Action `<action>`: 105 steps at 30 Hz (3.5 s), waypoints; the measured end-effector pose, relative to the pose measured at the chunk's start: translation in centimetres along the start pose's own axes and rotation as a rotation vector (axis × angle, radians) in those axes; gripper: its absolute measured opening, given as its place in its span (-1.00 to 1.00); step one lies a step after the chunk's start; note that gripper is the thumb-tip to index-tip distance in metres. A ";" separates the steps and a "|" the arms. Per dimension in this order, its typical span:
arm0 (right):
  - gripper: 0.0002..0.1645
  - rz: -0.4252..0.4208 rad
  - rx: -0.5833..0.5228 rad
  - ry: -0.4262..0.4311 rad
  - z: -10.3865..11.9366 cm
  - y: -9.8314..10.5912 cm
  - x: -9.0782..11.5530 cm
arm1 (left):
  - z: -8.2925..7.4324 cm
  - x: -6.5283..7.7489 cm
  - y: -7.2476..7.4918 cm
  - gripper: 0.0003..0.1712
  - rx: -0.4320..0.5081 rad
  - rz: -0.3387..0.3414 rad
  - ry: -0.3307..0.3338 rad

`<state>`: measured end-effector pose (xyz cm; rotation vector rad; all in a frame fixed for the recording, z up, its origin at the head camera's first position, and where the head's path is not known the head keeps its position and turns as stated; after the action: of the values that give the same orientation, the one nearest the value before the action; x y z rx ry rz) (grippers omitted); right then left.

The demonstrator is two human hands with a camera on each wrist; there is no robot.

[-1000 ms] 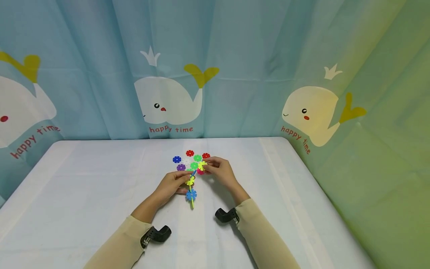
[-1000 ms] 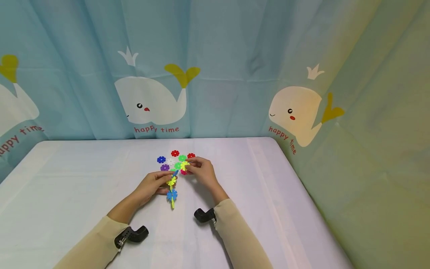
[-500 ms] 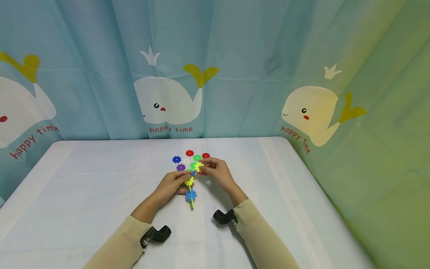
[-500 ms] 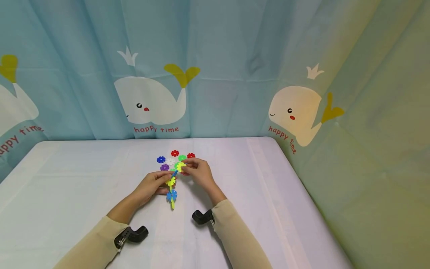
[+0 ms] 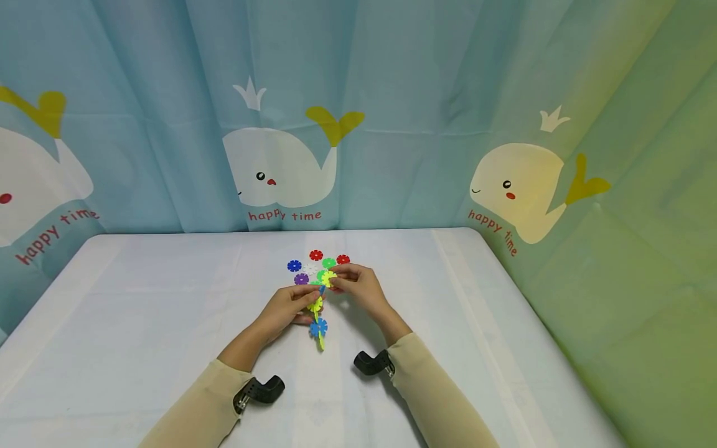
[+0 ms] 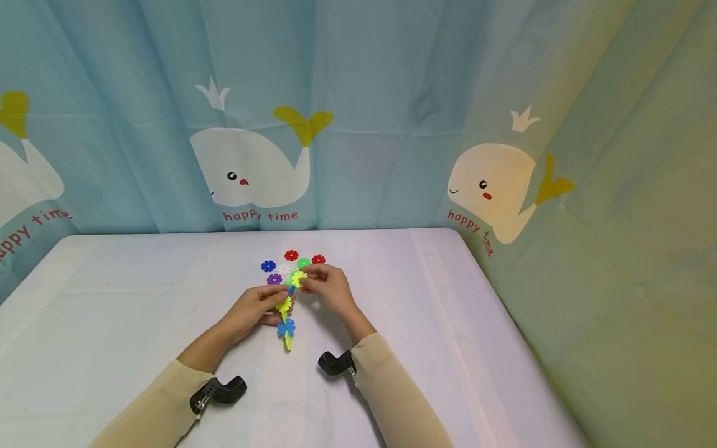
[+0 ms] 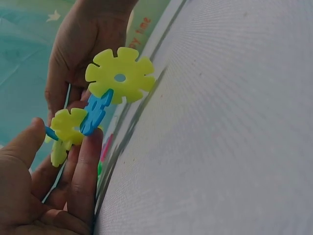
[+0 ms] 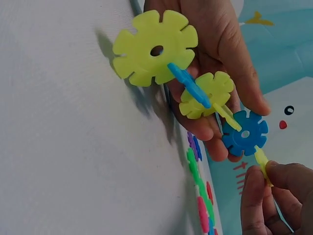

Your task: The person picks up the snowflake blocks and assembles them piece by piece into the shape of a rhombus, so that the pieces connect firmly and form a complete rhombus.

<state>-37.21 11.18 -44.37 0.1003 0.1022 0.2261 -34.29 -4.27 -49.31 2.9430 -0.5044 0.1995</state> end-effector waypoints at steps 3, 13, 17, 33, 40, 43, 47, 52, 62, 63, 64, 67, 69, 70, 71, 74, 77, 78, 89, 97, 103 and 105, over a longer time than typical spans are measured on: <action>-0.67 0.004 -0.006 -0.007 0.1 -0.1 0.0 | 0.0 0.0 0.0 -0.46 -0.003 -0.002 -0.002; -0.67 0.032 0.003 -0.024 -0.1 -0.5 0.3 | 0.1 0.1 -0.1 -0.46 0.010 0.002 -0.004; -0.64 0.049 0.005 -0.031 -0.4 -0.6 0.2 | 0.1 0.0 -0.1 -0.44 0.032 0.006 -0.018; -0.73 0.102 -0.006 -0.022 1.5 -1.4 1.1 | -0.5 0.2 0.2 -0.35 0.093 0.003 -0.074; -0.71 0.095 -0.020 -0.035 -0.8 -1.3 0.3 | -0.5 0.2 0.3 -0.36 0.097 -0.004 -0.085; -0.71 0.086 -0.015 -0.032 -0.9 -1.3 0.2 | -0.5 0.1 0.4 -0.34 0.093 -0.003 -0.080; -0.73 0.071 -0.001 -0.038 -1.1 -1.2 0.1 | -0.4 -0.1 0.5 -0.34 0.084 0.004 -0.062; -0.74 0.068 0.035 -0.054 -1.1 -0.9 0.0 | -0.6 -0.1 0.4 -0.34 0.075 0.017 -0.055; -0.64 -0.041 0.059 -0.082 -1.2 3.0 -1.1 | -0.5 -0.1 0.2 -0.35 0.087 0.018 -0.027; -0.64 -0.059 0.068 -0.091 -1.4 3.5 -1.4 | -0.5 -0.1 0.2 -0.35 0.085 0.018 -0.028; -0.64 -0.076 0.077 -0.098 -1.5 4.0 -1.8 | -0.5 -0.1 0.2 -0.35 0.083 0.017 -0.029; -0.64 -0.128 0.108 -0.130 -2.1 5.3 -2.8 | -0.5 -0.1 0.2 -0.34 0.079 0.016 -0.029; -0.63 -0.159 0.132 -0.154 -2.4 6.0 -3.5 | -0.5 -0.1 0.1 -0.34 0.080 0.019 -0.030; -0.63 -0.169 0.141 -0.163 -2.5 6.3 -3.8 | -0.5 -0.1 0.1 -0.34 0.080 0.022 -0.031; -0.62 -0.177 0.151 -0.171 -2.6 6.5 -4.2 | -0.5 -0.1 0.1 -0.34 0.081 0.023 -0.031; -0.61 -0.179 0.167 -0.191 -2.9 6.7 -5.1 | -0.5 -0.1 0.1 -0.34 0.079 0.028 -0.030; -0.61 -0.159 0.223 -0.200 -3.0 6.5 -5.8 | -0.5 -0.1 0.1 -0.34 0.071 0.030 -0.025; -0.61 -0.152 0.253 -0.199 -3.1 6.3 -6.0 | -0.5 -0.1 0.1 -0.34 0.068 0.031 -0.025; -0.64 -0.201 0.502 -0.217 -3.1 5.2 -6.8 | -0.6 0.0 0.0 -0.35 0.054 0.033 -0.028; -0.65 -0.234 0.560 -0.182 -2.8 4.8 -6.6 | -0.6 -0.1 -0.1 -0.35 0.069 0.043 -0.040; -0.68 -0.251 0.554 -0.173 -2.7 4.8 -6.5 | -0.6 -0.1 0.0 -0.32 0.076 0.043 -0.041; -0.68 -0.258 0.543 -0.156 -2.7 4.9 -6.4 | -0.5 -0.1 0.1 -0.33 0.077 0.036 -0.035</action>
<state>-44.83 14.73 -45.94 0.6402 0.0185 -0.0735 -34.42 -4.21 -48.78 3.0190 -0.5678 0.1759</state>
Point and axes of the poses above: each hand's wrist, its own x-axis away from the middle knuckle, its own y-axis out of the back of the hand, z = x × y, the point moved 8 cm from there along -x, towards the middle knuckle, and after that the axes turned 6 degrees about -x, right-handed, at the moved point
